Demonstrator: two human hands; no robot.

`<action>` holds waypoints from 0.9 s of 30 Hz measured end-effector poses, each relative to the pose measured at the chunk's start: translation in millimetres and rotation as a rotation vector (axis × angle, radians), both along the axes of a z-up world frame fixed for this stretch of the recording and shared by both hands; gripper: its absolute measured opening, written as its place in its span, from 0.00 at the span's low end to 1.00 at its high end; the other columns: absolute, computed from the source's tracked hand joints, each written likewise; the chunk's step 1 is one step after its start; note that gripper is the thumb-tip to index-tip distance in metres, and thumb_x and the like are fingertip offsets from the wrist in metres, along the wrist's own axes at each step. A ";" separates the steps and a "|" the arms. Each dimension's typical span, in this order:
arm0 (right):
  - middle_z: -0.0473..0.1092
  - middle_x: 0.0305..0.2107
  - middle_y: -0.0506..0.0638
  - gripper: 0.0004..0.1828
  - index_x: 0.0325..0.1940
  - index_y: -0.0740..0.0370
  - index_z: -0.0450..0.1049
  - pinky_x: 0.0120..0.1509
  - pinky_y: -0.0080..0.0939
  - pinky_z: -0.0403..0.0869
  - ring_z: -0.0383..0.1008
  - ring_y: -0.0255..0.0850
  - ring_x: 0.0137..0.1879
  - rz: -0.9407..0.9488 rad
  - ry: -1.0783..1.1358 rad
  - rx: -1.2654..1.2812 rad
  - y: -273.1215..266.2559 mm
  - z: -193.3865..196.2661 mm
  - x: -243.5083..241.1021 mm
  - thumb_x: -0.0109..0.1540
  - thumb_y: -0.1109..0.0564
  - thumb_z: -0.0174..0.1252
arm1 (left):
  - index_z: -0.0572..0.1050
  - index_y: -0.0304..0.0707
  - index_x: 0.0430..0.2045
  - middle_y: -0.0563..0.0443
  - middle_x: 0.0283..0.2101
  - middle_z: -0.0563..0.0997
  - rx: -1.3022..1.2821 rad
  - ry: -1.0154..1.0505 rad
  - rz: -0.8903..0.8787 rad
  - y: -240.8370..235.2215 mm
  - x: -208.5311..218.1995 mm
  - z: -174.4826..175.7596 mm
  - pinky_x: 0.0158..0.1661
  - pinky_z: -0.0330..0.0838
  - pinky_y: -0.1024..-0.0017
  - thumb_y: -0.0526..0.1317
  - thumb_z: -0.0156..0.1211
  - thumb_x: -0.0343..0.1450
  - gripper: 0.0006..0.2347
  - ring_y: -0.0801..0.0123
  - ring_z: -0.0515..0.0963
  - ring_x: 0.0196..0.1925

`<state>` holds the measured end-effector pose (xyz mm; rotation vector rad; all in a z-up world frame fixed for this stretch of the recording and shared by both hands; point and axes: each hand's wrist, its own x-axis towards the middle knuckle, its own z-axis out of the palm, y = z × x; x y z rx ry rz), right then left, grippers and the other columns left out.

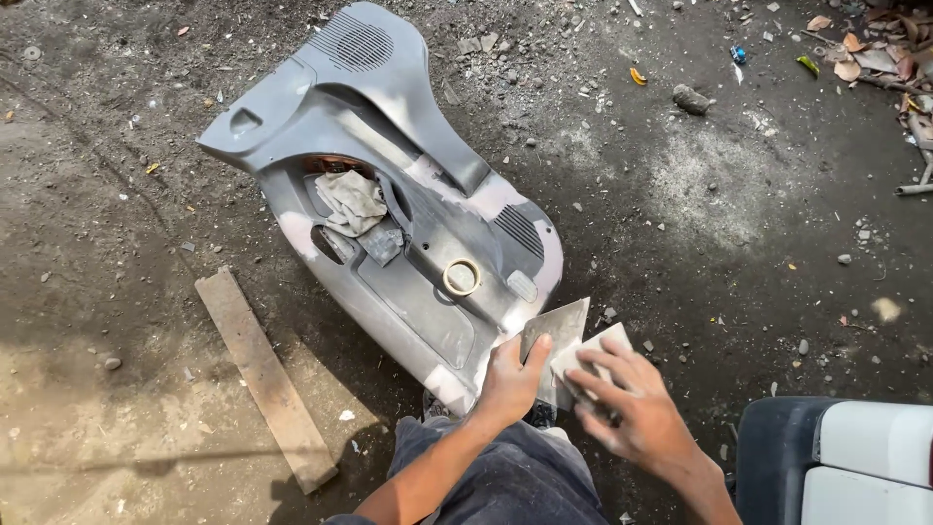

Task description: The person scoops pink body filler from a can onto a metal spreader and applies it to a grey car bumper. They use a smaller tool to smooth the filler into the surface, spreading it evenly across the repair area.

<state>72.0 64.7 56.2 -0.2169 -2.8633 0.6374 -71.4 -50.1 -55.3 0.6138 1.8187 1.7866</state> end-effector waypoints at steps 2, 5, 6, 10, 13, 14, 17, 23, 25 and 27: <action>0.72 0.58 0.53 0.24 0.54 0.55 0.80 0.71 0.57 0.64 0.63 0.54 0.72 0.020 0.000 -0.088 -10.0 -8.7 -5.2 0.52 0.56 0.70 | 0.79 0.29 0.43 0.40 0.37 0.83 0.085 -0.135 -0.017 2.4 -7.0 -34.6 0.42 0.75 0.63 0.46 0.55 0.77 0.15 0.62 0.82 0.39; 0.72 0.59 0.53 0.25 0.54 0.57 0.81 0.72 0.56 0.65 0.62 0.53 0.74 0.008 0.047 -0.303 -21.3 -34.0 -6.9 0.52 0.57 0.72 | 0.77 0.28 0.48 0.44 0.43 0.82 0.284 -0.528 -0.031 -12.5 -11.2 -38.0 0.44 0.76 0.66 0.43 0.56 0.77 0.14 0.65 0.80 0.44; 0.71 0.60 0.54 0.26 0.54 0.59 0.80 0.74 0.55 0.65 0.61 0.53 0.75 -0.026 0.112 -0.416 -24.9 -44.3 -8.4 0.52 0.57 0.73 | 0.76 0.29 0.51 0.46 0.47 0.82 0.409 -0.768 -0.028 -18.6 -15.7 -30.1 0.46 0.77 0.67 0.41 0.57 0.77 0.13 0.66 0.80 0.47; 0.70 0.61 0.55 0.28 0.54 0.58 0.80 0.74 0.55 0.64 0.59 0.54 0.76 -0.082 0.101 -0.472 -16.1 -47.7 -0.8 0.49 0.56 0.74 | 0.73 0.33 0.51 0.47 0.48 0.81 0.362 -1.066 0.008 -29.5 -35.7 -13.2 0.46 0.80 0.65 0.39 0.57 0.74 0.13 0.65 0.82 0.47; 0.73 0.59 0.53 0.25 0.52 0.54 0.82 0.74 0.55 0.64 0.61 0.53 0.75 -0.149 -0.054 -0.321 0.9 -39.9 9.3 0.50 0.56 0.74 | 0.72 0.34 0.51 0.48 0.47 0.81 0.340 -1.146 -0.039 -26.3 -45.4 -29.7 0.45 0.80 0.63 0.39 0.57 0.75 0.12 0.65 0.81 0.46; 0.73 0.58 0.52 0.24 0.52 0.53 0.82 0.74 0.55 0.64 0.62 0.53 0.75 -0.215 -0.064 -0.232 3.5 -35.2 9.3 0.51 0.56 0.73 | 0.73 0.32 0.53 0.46 0.45 0.81 0.282 -0.868 -0.128 -22.3 -49.2 -29.3 0.46 0.79 0.64 0.40 0.56 0.77 0.13 0.64 0.81 0.45; 0.73 0.58 0.51 0.24 0.53 0.53 0.80 0.73 0.54 0.66 0.62 0.54 0.75 -0.291 -0.003 -0.135 2.0 -33.7 -2.2 0.52 0.54 0.71 | 0.73 0.31 0.57 0.41 0.39 0.83 0.101 -0.290 -0.277 -10.2 -44.7 4.4 0.43 0.77 0.65 0.41 0.53 0.79 0.15 0.62 0.82 0.41; 0.72 0.57 0.52 0.24 0.52 0.56 0.79 0.72 0.54 0.68 0.64 0.55 0.73 -0.229 0.113 -0.284 4.0 -59.3 -41.3 0.51 0.55 0.70 | 0.69 0.35 0.65 0.36 0.37 0.83 0.109 0.231 -0.294 22.0 -52.0 28.4 0.37 0.78 0.65 0.42 0.49 0.81 0.17 0.57 0.85 0.37; 0.72 0.57 0.52 0.24 0.51 0.57 0.79 0.72 0.55 0.67 0.65 0.55 0.73 -0.208 0.074 -0.340 15.8 -61.7 -43.9 0.50 0.55 0.71 | 0.69 0.36 0.65 0.37 0.37 0.83 0.139 0.243 -0.258 32.3 -58.5 35.7 0.37 0.78 0.66 0.42 0.49 0.81 0.17 0.56 0.85 0.37; 0.72 0.57 0.51 0.24 0.50 0.57 0.80 0.71 0.55 0.68 0.65 0.55 0.72 -0.178 -0.004 -0.402 27.1 -61.5 -48.1 0.50 0.56 0.71 | 0.71 0.37 0.64 0.38 0.30 0.82 0.013 0.148 -0.264 37.1 -72.2 49.0 0.33 0.76 0.66 0.42 0.50 0.79 0.18 0.57 0.82 0.29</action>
